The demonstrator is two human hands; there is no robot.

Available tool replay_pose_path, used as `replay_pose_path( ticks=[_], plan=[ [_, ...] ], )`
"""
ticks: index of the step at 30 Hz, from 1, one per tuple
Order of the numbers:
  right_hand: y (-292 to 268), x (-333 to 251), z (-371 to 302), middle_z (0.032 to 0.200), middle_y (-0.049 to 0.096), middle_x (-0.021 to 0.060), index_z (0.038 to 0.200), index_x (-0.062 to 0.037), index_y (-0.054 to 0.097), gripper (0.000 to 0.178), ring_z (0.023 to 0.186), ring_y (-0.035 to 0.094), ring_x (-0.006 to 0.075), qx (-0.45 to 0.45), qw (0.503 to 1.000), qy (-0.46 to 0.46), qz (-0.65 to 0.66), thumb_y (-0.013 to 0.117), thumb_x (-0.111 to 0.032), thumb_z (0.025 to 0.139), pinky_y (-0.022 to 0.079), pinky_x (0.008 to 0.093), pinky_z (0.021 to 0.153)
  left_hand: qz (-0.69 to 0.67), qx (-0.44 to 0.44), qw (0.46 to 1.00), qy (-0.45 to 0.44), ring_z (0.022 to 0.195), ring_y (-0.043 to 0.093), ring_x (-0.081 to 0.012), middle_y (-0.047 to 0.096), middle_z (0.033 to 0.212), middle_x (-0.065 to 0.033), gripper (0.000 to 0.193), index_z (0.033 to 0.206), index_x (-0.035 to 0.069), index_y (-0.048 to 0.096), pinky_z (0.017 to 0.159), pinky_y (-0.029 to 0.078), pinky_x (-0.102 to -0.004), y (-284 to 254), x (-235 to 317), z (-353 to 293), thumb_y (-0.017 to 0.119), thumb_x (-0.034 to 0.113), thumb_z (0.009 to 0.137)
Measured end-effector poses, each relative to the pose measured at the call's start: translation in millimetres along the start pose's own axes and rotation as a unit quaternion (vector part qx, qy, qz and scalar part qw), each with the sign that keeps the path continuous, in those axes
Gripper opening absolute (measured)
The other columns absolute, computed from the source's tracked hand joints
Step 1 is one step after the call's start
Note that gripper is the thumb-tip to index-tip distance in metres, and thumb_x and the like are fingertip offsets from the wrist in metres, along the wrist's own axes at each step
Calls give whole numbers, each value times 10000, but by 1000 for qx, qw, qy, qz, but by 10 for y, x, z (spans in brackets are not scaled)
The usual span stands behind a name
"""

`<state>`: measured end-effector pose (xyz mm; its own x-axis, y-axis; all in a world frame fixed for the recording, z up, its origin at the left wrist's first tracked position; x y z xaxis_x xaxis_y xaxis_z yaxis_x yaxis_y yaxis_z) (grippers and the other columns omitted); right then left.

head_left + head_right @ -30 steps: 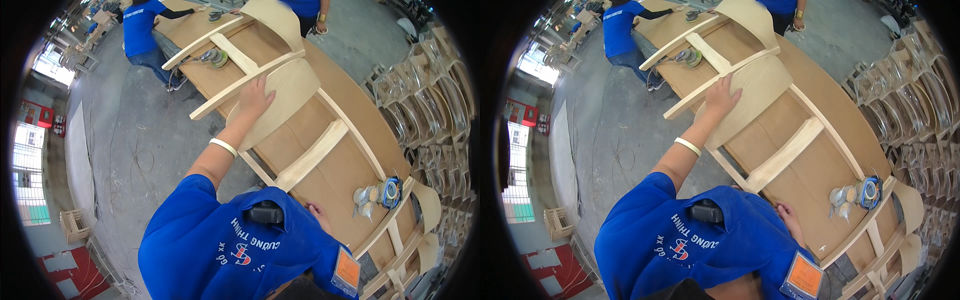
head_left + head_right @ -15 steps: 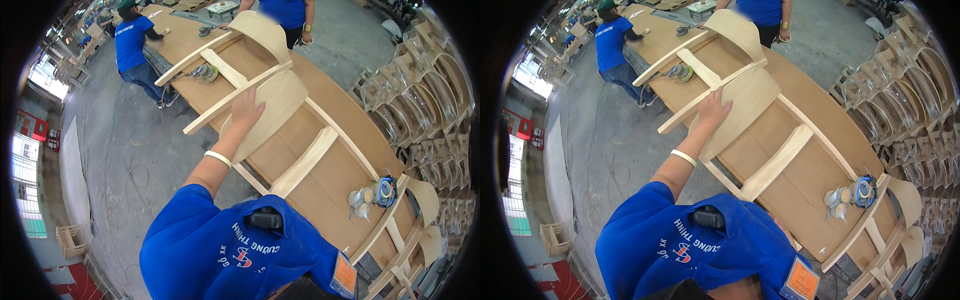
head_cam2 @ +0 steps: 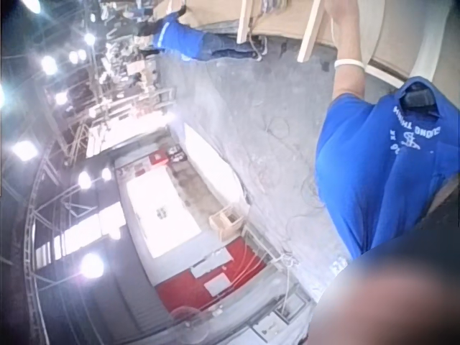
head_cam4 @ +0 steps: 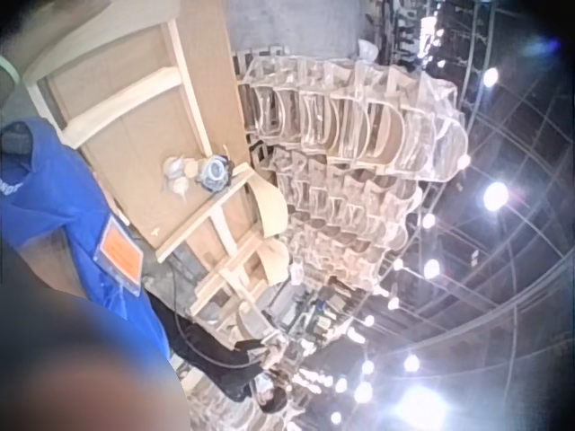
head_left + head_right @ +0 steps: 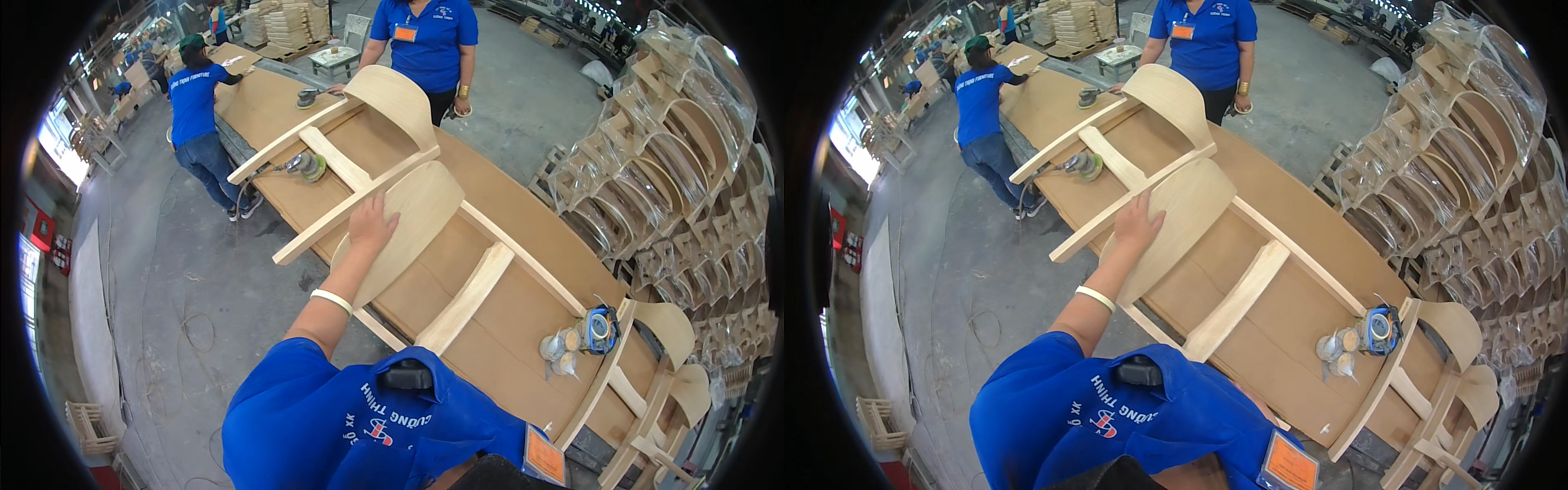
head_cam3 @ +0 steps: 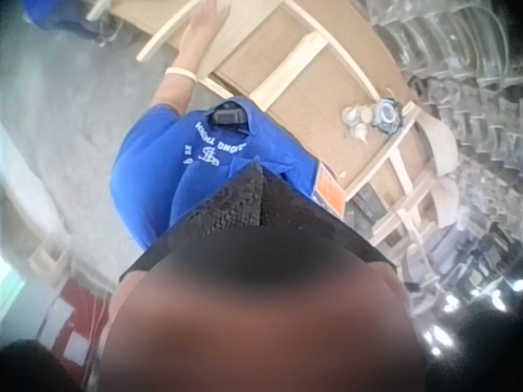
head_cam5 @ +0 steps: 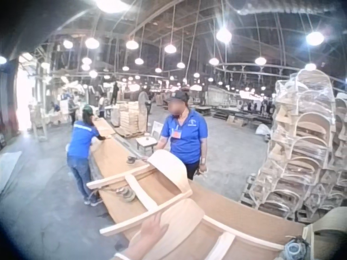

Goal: The person uses a handheld orbital sander to smooth the surfaces of a wooden chair frame. They reposition the chair multiple times to access different areas, then inspect the finished piece by holding it up and running a hand along the edges.

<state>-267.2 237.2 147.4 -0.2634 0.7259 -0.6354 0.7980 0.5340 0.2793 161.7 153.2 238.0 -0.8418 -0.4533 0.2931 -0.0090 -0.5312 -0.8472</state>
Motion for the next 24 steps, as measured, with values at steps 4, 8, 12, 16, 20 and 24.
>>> replay_pose_path(
  ticks=[4, 8, 12, 16, 20, 24],
  plan=[
    [14, -2, -9, 912, 671, 49, 1096, -23, 655, 218, 786, 624, 129, 3, 1000, 0, -3, 620, -156, 927, 516, 268, 725, -15, 26, 999, 17, 953, 590, -278, 582, 1003, -126, 643, 1297, 40, 494, 798, 475, -401, 2, -7, -6, 663, 416, 804],
    [37, -6, -18, 911, 672, 49, 1094, -23, 657, 216, 787, 624, 129, 2, 1000, 0, -5, 620, -157, 928, 516, 268, 727, -16, 24, 999, 15, 947, 589, -276, 582, 1003, -123, 648, 1301, 38, 490, 798, 475, -401, -14, -4, -4, 667, 411, 801],
    [54, -1, -27, 910, 672, 48, 1091, -23, 659, 215, 789, 624, 128, 3, 1000, -1, -3, 620, -157, 928, 515, 268, 729, -21, 7, 1000, 2, 946, 591, -278, 582, 1009, -122, 651, 1313, 46, 484, 799, 476, -401, -17, 0, -11, 664, 410, 804],
    [75, -13, -21, 908, 673, 47, 1089, -23, 660, 213, 790, 624, 128, 0, 1000, -4, -2, 620, -157, 928, 515, 268, 732, -16, 10, 1000, 6, 930, 593, -283, 583, 1005, -126, 651, 1319, 51, 481, 792, 479, -407, -13, 5, -18, 662, 407, 806],
    [92, -38, 2, 907, 673, 46, 1086, -22, 662, 212, 791, 624, 127, -2, 1000, -4, 2, 620, -158, 928, 515, 268, 734, -10, 19, 1000, 10, 904, 594, -298, 585, 999, -134, 649, 1316, 48, 483, 785, 478, -413, -8, 10, -1, 660, 408, 806],
    [80, -45, -19, 905, 674, 46, 1083, -22, 664, 211, 793, 624, 127, -6, 1000, 1, -5, 620, -158, 929, 515, 267, 736, -12, 20, 1000, 17, 897, 595, -314, 590, 1018, -148, 640, 1310, 44, 485, 793, 474, -419, -66, 23, 13, 650, 412, 813]
  ],
)
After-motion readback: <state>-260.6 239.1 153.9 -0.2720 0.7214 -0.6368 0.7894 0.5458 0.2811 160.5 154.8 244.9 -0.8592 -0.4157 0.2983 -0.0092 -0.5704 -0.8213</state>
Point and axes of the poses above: each hand's wrist, its own z-axis towards the middle knuckle, its own y-axis out of the palm, x = y × z, the point moved 3 cm from there along z, towards the middle knuckle
